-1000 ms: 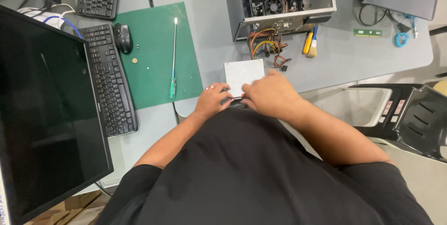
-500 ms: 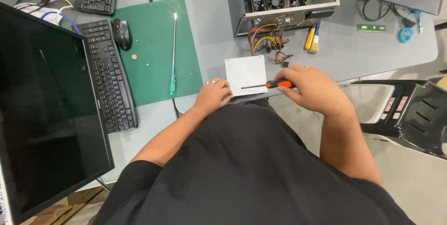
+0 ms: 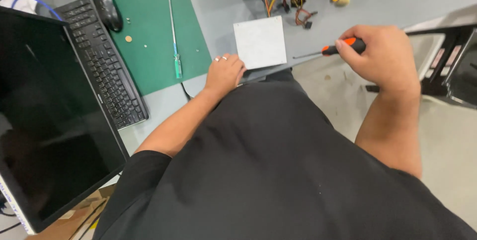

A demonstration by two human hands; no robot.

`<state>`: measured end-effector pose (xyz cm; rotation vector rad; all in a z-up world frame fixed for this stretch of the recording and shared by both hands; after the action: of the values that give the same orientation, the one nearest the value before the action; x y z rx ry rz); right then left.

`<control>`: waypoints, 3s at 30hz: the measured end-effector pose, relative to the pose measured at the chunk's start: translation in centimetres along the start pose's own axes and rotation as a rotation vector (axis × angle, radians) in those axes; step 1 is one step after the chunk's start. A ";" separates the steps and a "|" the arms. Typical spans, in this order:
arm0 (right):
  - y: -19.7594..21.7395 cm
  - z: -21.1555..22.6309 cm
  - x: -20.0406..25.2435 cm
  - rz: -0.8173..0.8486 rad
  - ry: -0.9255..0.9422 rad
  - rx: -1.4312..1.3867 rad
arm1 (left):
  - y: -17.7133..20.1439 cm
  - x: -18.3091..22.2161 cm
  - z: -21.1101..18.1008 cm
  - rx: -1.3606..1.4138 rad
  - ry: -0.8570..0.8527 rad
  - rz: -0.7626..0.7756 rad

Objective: Disassembling a computer power supply unit by removing screws and the outer casing to access internal components.

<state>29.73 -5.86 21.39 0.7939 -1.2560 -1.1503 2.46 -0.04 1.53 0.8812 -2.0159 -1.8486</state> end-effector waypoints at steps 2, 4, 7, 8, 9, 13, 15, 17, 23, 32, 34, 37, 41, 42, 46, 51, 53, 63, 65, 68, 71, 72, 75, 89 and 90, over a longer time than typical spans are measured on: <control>-0.7 0.1 -0.1 -0.015 -0.004 -0.017 | 0.1 0.0 -0.2 -0.033 -0.005 -0.010; -1.3 0.5 -0.1 -0.034 0.002 -0.030 | 0.1 0.0 -0.4 -0.071 -0.002 -0.025; -2.1 1.0 -0.3 -0.031 0.001 -0.034 | 0.0 0.0 -0.5 -0.151 0.016 -0.045; -2.3 1.0 -0.5 -0.043 0.016 -0.012 | 0.0 -0.1 -0.6 -0.176 0.020 -0.044; -2.6 1.0 -0.6 -0.056 0.032 0.010 | 0.1 -0.2 -0.7 -0.200 0.024 -0.043; -3.3 1.1 -0.9 -0.070 0.061 0.085 | -0.4 0.0 -0.6 -0.162 0.047 -0.032; -3.6 1.2 -1.1 -0.070 0.081 0.061 | -0.8 0.0 -0.6 -0.190 0.061 -0.030; -3.8 1.3 -1.2 -0.058 0.084 0.064 | -1.1 0.1 -0.7 -0.203 0.076 -0.035; -4.5 1.1 -1.3 -0.086 0.096 0.090 | -1.9 0.3 -0.9 -0.225 0.125 -0.003; -4.5 1.1 -1.0 -0.074 0.060 0.102 | -1.5 0.2 -1.0 -0.257 0.142 -0.019; -4.1 1.2 -0.8 -0.067 0.079 0.091 | -1.5 0.3 -1.0 -0.260 0.149 -0.023; -3.6 2.1 -0.6 -0.074 0.317 0.092 | -0.9 0.3 -0.8 -0.174 0.157 -0.045; -3.8 3.2 -0.7 0.064 0.518 0.116 | 0.5 0.5 -0.4 -0.053 0.050 -0.106; -3.9 3.5 -0.8 0.102 0.546 0.146 | 0.6 0.6 -0.2 -0.026 0.033 -0.103; -3.0 4.9 -1.7 0.236 0.328 0.161 | 0.0 0.8 0.6 0.089 0.030 -0.085; -3.3 4.9 -2.7 0.284 -0.019 0.240 | -0.5 1.0 0.7 0.201 0.034 -0.048; -2.9 5.5 -2.2 0.318 0.096 0.181 | -0.5 0.8 0.6 0.242 0.062 -0.043; -2.6 5.6 -3.4 0.315 0.211 0.379 | -1.6 1.3 0.9 0.469 0.214 0.069; -1.9 5.9 -2.9 0.349 0.277 0.331 | -1.7 1.4 0.9 0.464 0.214 0.043; -1.8 5.5 -3.3 0.376 0.218 0.380 | -1.9 1.6 0.8 0.469 0.240 0.031; -1.8 4.6 -3.5 0.363 0.078 0.490 | -2.0 1.7 0.6 0.506 0.281 0.069; -1.7 4.5 -3.6 0.360 0.070 0.502 | -2.0 1.7 0.7 0.529 0.298 0.094; -1.4 5.4 -2.9 0.333 0.404 0.365 | -1.7 1.6 0.7 0.568 0.334 0.128; -1.8 5.4 -2.3 0.198 0.213 0.526 | -1.3 1.4 0.7 0.568 0.341 0.129; -2.2 4.9 -2.4 0.224 0.125 0.584 | -1.4 1.5 0.5 0.580 0.359 0.146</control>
<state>24.68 -3.60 19.50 1.0987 -1.5517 -0.5405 1.31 -0.50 -0.17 1.0754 -2.3185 -0.9432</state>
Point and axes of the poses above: each hand's wrist, its own x-axis away from the middle knuckle, its own y-axis out of the back of the hand, z = x × y, the point moved 3 cm from there along -x, towards the middle knuckle, and after that the axes turned 8 degrees about z, right-handed, at the moved point
